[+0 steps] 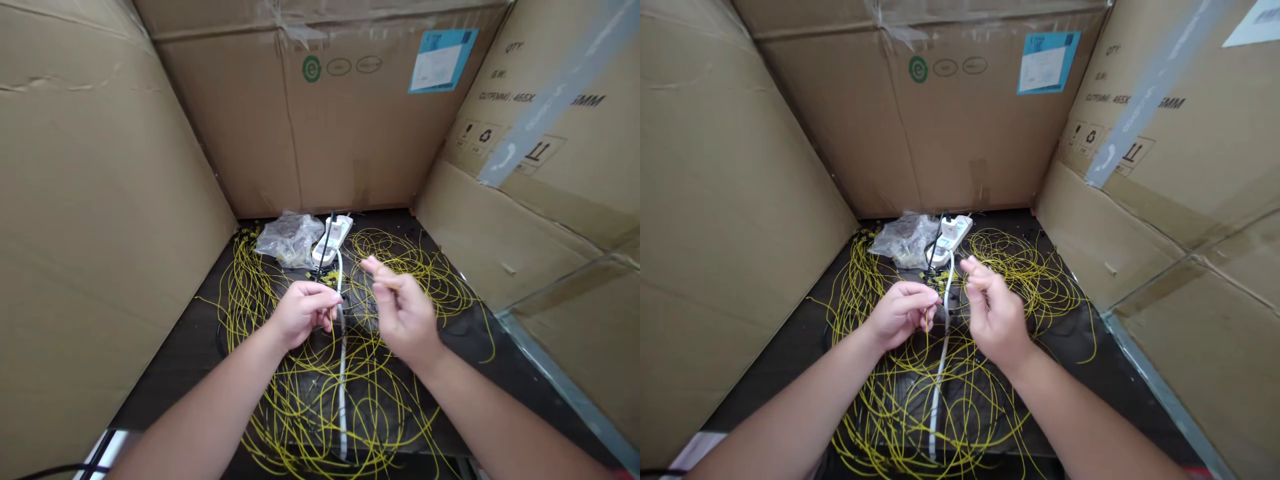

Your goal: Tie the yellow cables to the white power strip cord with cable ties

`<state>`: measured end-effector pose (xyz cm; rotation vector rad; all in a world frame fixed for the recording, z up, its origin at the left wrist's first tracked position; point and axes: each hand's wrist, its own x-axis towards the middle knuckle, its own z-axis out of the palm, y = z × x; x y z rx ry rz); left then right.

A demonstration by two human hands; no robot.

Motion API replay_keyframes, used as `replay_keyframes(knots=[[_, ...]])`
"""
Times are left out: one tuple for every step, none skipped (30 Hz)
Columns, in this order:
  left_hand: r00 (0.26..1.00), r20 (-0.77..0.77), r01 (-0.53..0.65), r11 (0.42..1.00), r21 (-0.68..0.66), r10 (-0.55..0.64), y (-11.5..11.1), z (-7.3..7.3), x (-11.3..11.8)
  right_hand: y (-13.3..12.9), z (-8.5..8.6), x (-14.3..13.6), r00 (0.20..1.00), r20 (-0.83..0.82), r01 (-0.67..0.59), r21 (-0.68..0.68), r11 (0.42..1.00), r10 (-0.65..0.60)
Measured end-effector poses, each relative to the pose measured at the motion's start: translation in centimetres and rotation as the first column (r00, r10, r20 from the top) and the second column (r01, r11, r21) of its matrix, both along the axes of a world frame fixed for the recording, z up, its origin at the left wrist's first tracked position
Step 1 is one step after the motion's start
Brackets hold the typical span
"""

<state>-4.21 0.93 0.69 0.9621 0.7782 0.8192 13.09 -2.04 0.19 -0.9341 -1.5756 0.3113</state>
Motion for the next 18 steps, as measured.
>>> replay_keyframes(knots=[[1.0, -0.015, 0.019, 1.0, 0.016, -0.019, -0.1, 0.0, 0.1, -0.2, -0.4, -0.4, 0.993, 0.098, -0.06, -0.011, 0.998, 0.06], [0.999, -0.026, 0.035, 0.999, 0.028, -0.035, -0.2, 0.0, 0.1, -0.3, -0.7, -0.6, 0.979, 0.179, -0.101, -0.014, 0.995, 0.102], [0.998, -0.032, 0.046, 0.998, 0.036, -0.045, -0.3, 0.0, 0.1, -0.4, -1.1, -0.8, 0.963, 0.24, -0.126, -0.016, 0.992, 0.126], [0.998, -0.035, 0.051, 0.998, 0.04, -0.049, -0.3, 0.0, 0.2, -0.3, -1.3, -0.9, 0.95, 0.281, -0.135, -0.019, 0.991, 0.135], [0.998, -0.037, 0.052, 0.998, 0.04, -0.051, -0.4, 0.0, 0.2, -0.3, -1.5, -1.0, 0.944, 0.303, -0.13, -0.025, 0.991, 0.132], [0.998, -0.038, 0.054, 0.998, 0.04, -0.052, -0.4, 0.0, 0.2, -0.3, -1.6, -1.0, 0.942, 0.312, -0.118, -0.035, 0.992, 0.123], [0.998, -0.04, 0.058, 0.998, 0.039, -0.056, -0.4, 0.0, 0.2, -0.3, -1.6, -0.9, 0.944, 0.309, -0.104, -0.049, 0.993, 0.114], [0.997, -0.042, 0.062, 0.997, 0.039, -0.06, -0.4, 0.1, 0.2, -0.3, -1.5, -0.8, 0.949, 0.297, -0.09, -0.062, 0.994, 0.104], [0.997, -0.045, 0.066, 0.997, 0.041, -0.064, -0.4, 0.2, 0.2, -0.3, -1.4, -0.7, 0.958, 0.273, -0.076, -0.071, 0.995, 0.092], [0.997, -0.047, 0.067, 0.997, 0.044, -0.065, -0.4, 0.2, 0.2, -0.3, -1.2, -0.5, 0.969, 0.237, -0.058, -0.075, 0.995, 0.075], [0.997, -0.049, 0.064, 0.997, 0.047, -0.062, -0.3, 0.3, 0.2, -0.3, -1.0, -0.3, 0.98, 0.195, -0.035, -0.081, 0.996, 0.05], [0.997, -0.05, 0.055, 0.997, 0.05, -0.053, -0.3, 0.4, 0.1, -0.2, -0.8, -0.1, 0.988, 0.151, -0.001, -0.086, 0.996, 0.014], [0.998, -0.049, 0.042, 0.998, 0.055, -0.039, -0.3, 0.5, 0.0, -0.2, -0.6, 0.3, 0.993, 0.111, 0.041, -0.088, 0.995, -0.031], [0.999, -0.044, 0.029, 0.998, 0.061, -0.027, -0.2, 0.6, -0.1, -0.1, -0.4, 0.6, 0.994, 0.075, 0.088, -0.086, 0.992, -0.082], [0.999, -0.039, 0.017, 0.998, 0.068, -0.015, -0.1, 0.7, -0.2, 0.1, -0.2, 1.0, 0.99, 0.043, 0.137, -0.079, 0.987, -0.134], [0.999, -0.035, 0.009, 0.997, 0.075, -0.006, -0.1, 0.7, -0.3, 0.3, 0.0, 1.5, 0.983, 0.015, 0.186, -0.067, 0.98, -0.185], [1.0, -0.031, 0.004, 0.997, 0.081, -0.002, 0.0, 0.8, -0.4, 0.5, 0.1, 2.0, 0.972, -0.009, 0.233, -0.053, 0.971, -0.234], [1.0, -0.028, 0.001, 0.996, 0.089, 0.001, 0.1, 0.8, -0.5, 0.8, 0.2, 2.4, 0.959, -0.032, 0.28, -0.041, 0.959, -0.281]])
